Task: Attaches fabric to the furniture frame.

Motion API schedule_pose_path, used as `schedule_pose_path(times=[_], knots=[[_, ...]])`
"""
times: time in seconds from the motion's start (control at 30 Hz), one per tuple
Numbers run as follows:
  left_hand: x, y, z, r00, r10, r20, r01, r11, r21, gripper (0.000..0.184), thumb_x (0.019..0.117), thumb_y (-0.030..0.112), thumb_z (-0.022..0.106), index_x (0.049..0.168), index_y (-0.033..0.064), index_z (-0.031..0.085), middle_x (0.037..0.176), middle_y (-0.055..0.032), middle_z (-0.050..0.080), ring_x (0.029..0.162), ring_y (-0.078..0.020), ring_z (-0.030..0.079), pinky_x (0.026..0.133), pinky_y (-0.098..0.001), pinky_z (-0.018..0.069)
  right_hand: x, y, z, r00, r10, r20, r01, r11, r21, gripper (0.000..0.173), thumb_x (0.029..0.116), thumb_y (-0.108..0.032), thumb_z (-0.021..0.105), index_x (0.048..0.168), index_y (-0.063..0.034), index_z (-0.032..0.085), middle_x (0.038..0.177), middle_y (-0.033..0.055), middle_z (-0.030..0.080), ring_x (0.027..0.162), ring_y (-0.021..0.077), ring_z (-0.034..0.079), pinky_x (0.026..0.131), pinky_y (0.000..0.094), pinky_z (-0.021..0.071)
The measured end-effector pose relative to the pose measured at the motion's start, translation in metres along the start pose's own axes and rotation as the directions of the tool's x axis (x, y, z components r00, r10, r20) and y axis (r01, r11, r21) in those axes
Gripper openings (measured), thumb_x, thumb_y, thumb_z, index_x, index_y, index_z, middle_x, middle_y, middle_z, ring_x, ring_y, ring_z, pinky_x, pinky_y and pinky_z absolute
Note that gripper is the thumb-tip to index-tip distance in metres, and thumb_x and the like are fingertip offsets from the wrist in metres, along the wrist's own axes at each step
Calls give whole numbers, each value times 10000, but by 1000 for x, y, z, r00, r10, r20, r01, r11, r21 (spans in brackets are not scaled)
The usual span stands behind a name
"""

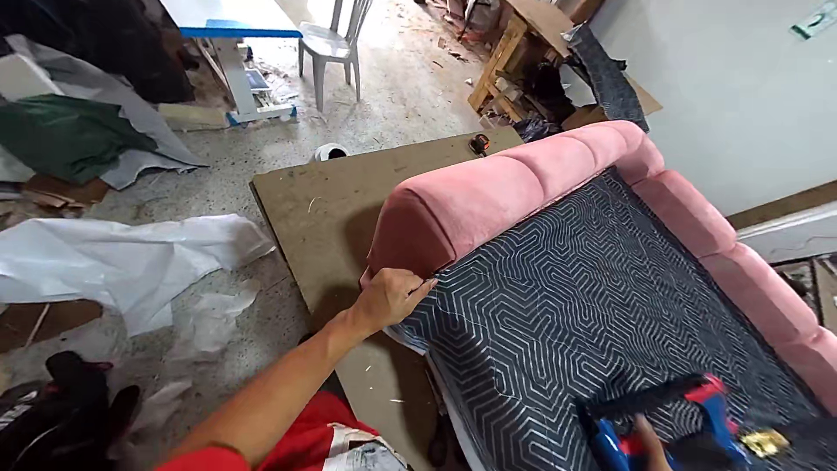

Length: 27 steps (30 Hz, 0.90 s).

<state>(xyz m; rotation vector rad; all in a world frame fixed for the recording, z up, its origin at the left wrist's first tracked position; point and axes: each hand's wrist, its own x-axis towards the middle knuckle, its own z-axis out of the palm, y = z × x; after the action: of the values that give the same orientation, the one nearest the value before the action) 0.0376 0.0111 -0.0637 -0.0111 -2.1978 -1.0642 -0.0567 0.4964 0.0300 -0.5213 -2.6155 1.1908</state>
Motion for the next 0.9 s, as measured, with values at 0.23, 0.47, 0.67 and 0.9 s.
schedule_pose_path(times=[0.23,0.47,0.67,0.9], knots=[[5,-2,-13,997,7,72,-7,1000,4,484,1044,276,575,605,72,587,552,-9,532,525,-103,544,514,-274,477,-55,-82,62,901,-430,58,353,805,477,262,1059,-167,528,1123,71,617,989,140,770,924,272,767,870,444,648],[6,-5,-18,991,-75,110,77,997,-9,509,1052,350,552,617,93,614,517,12,509,475,-82,505,466,-272,427,-80,-150,171,507,-846,166,557,469,686,214,1001,-220,641,1077,-28,697,961,124,771,829,283,761,734,434,658],[6,-12,-12,996,13,87,-11,999,-30,462,1058,272,546,655,53,608,562,-51,556,527,-160,586,533,-323,523,-64,-200,201,196,-920,339,583,387,714,133,942,-135,681,1059,-75,702,999,105,753,933,282,743,835,447,642],[6,-17,-13,972,233,29,-235,964,126,313,1045,169,562,785,14,641,597,-60,548,530,-181,566,525,-297,512,-68,-199,214,133,-933,335,578,347,738,231,965,-115,645,1185,-173,680,1059,35,757,982,221,745,867,405,645]])
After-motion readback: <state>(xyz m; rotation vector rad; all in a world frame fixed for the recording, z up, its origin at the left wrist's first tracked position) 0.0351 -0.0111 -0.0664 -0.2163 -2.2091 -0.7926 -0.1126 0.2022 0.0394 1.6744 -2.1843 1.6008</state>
